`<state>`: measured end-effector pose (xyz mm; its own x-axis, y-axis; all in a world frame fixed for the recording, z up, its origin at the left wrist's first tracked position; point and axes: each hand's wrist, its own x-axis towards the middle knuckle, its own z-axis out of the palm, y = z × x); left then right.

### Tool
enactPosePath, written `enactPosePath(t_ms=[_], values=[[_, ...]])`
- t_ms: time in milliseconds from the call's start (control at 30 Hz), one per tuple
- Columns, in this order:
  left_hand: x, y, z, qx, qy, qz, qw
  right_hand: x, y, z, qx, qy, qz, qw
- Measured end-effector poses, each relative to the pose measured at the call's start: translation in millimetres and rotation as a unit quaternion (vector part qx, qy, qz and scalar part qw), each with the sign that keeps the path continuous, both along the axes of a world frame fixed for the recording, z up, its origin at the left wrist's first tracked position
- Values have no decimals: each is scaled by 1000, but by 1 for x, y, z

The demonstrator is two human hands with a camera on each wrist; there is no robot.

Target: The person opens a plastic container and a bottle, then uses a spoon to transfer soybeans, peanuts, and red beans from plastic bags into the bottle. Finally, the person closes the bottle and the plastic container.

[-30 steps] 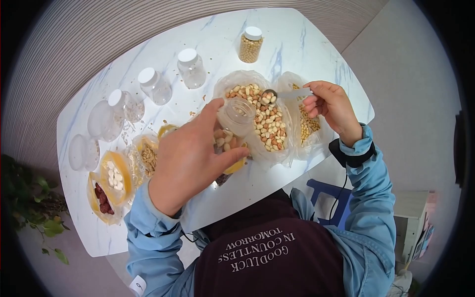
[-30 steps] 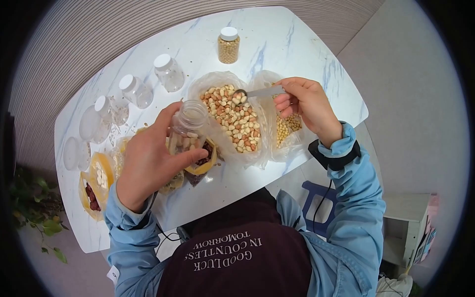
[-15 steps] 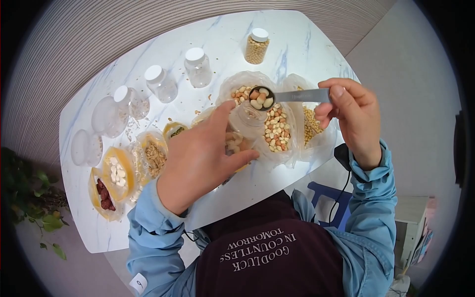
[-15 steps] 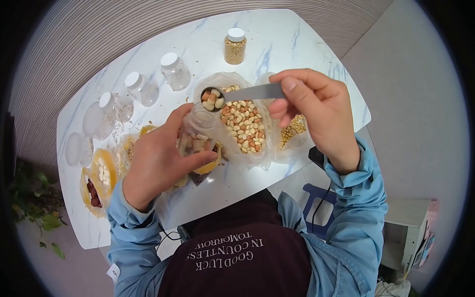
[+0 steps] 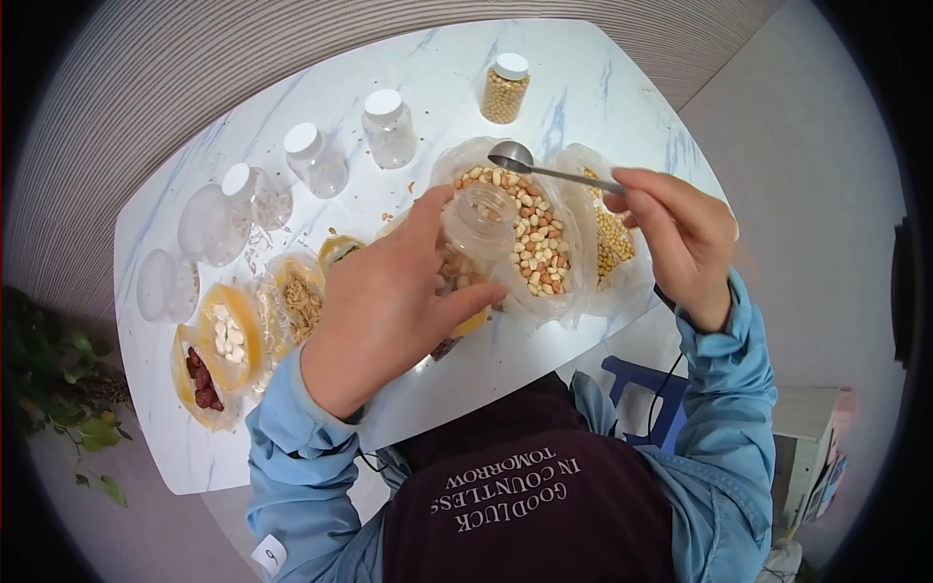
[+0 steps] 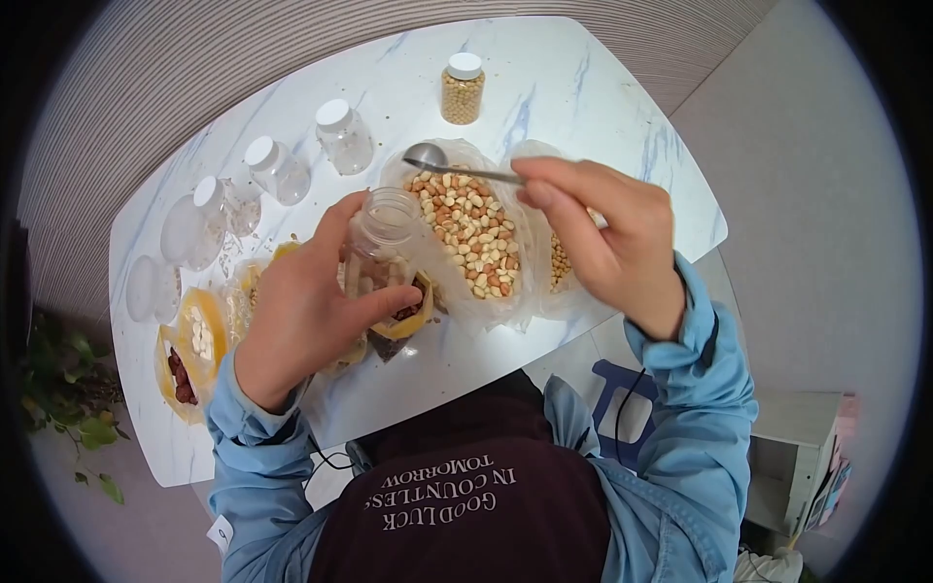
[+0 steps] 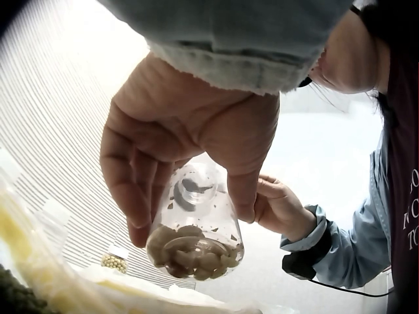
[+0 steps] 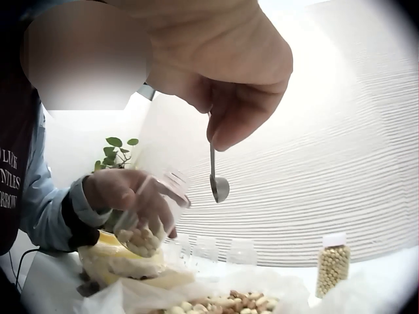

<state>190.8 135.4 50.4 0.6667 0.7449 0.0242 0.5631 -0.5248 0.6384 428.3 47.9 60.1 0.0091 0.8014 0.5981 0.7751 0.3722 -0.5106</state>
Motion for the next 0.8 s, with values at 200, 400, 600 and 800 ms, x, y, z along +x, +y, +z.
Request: enactPosePath(t_ms=[200,400,600,800], values=[[-6,2,-1,36,-33,14,999,27,29,-44,-109,9,0,994],[-8,3,1,44,-24,17,999,33,37,-59,-122,-95,2,988],[-9,4,0,42,-36,15,998,37,31,-65,-219,55,-5,974],[-9,4,0,46,-21,12,999,49,35,-63,-354,318,-60,878]])
